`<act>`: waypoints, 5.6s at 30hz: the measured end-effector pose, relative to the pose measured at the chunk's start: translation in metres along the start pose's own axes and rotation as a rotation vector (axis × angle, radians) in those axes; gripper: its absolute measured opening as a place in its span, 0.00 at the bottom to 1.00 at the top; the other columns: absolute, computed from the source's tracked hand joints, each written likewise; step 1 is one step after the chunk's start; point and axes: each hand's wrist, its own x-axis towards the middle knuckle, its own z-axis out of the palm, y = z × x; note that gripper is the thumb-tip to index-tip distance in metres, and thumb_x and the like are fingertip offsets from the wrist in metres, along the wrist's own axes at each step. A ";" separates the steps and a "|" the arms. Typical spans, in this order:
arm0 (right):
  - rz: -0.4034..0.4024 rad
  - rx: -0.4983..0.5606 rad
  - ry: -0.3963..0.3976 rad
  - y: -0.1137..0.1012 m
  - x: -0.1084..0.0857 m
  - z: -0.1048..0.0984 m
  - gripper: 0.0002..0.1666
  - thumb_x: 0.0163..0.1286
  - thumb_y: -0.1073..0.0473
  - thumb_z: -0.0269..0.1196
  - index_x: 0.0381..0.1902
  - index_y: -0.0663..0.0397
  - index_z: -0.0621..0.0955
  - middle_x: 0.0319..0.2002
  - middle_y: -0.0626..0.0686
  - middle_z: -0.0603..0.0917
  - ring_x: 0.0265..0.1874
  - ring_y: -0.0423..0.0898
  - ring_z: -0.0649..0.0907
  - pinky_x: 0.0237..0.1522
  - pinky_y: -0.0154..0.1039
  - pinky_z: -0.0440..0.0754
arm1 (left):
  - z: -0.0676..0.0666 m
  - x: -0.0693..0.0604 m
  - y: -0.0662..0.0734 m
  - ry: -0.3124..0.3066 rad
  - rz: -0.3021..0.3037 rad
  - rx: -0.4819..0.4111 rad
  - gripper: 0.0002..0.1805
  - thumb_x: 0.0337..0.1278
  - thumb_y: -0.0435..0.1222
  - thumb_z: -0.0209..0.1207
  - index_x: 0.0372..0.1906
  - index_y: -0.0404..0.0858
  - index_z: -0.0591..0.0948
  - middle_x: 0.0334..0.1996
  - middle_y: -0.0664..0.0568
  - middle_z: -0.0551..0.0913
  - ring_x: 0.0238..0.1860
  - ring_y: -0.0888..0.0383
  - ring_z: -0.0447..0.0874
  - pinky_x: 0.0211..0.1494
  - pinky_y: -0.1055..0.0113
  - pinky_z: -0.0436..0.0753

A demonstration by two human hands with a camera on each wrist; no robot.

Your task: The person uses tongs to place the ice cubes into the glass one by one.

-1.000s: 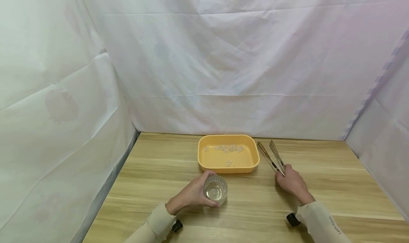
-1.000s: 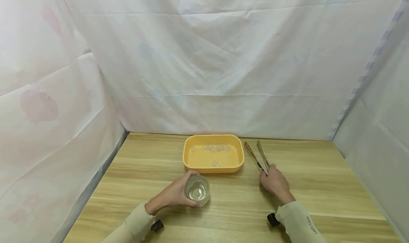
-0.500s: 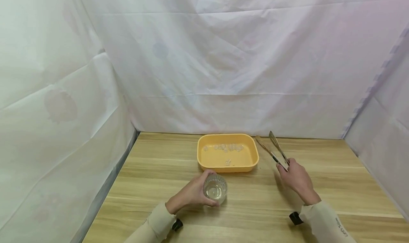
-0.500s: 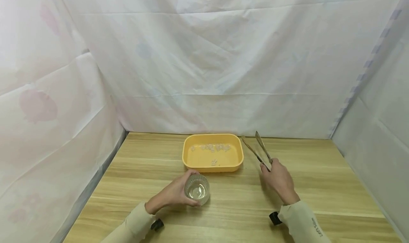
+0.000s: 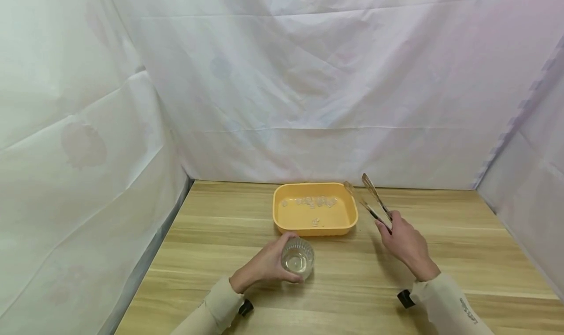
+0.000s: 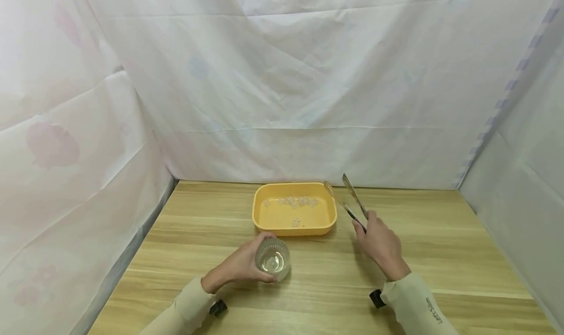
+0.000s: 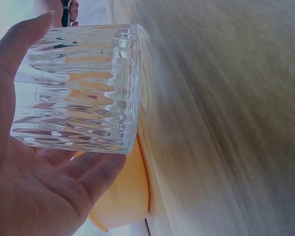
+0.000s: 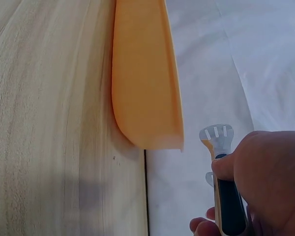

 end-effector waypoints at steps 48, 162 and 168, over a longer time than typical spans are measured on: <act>-0.162 -0.197 -0.033 -0.038 0.019 0.010 0.29 0.73 0.44 0.58 0.58 0.62 0.73 0.26 0.53 0.81 0.17 0.45 0.74 0.15 0.41 0.68 | 0.004 -0.001 -0.005 0.041 -0.037 0.056 0.58 0.31 0.59 0.78 0.69 0.44 0.62 0.58 0.49 0.78 0.59 0.51 0.78 0.59 0.53 0.78; -0.087 -0.220 -0.280 -0.075 0.012 -0.006 0.16 0.72 0.57 0.56 0.21 0.47 0.79 0.17 0.48 0.73 0.15 0.43 0.69 0.16 0.38 0.65 | 0.010 0.000 -0.008 0.069 -0.053 0.019 0.58 0.30 0.58 0.79 0.70 0.46 0.62 0.57 0.50 0.79 0.56 0.52 0.79 0.56 0.55 0.81; -0.090 -0.159 -0.240 -0.070 0.015 -0.006 0.12 0.73 0.54 0.57 0.35 0.47 0.86 0.17 0.49 0.73 0.15 0.44 0.68 0.16 0.37 0.65 | 0.011 -0.001 -0.008 0.092 -0.033 0.048 0.59 0.28 0.58 0.79 0.69 0.46 0.62 0.57 0.50 0.79 0.56 0.52 0.79 0.55 0.54 0.81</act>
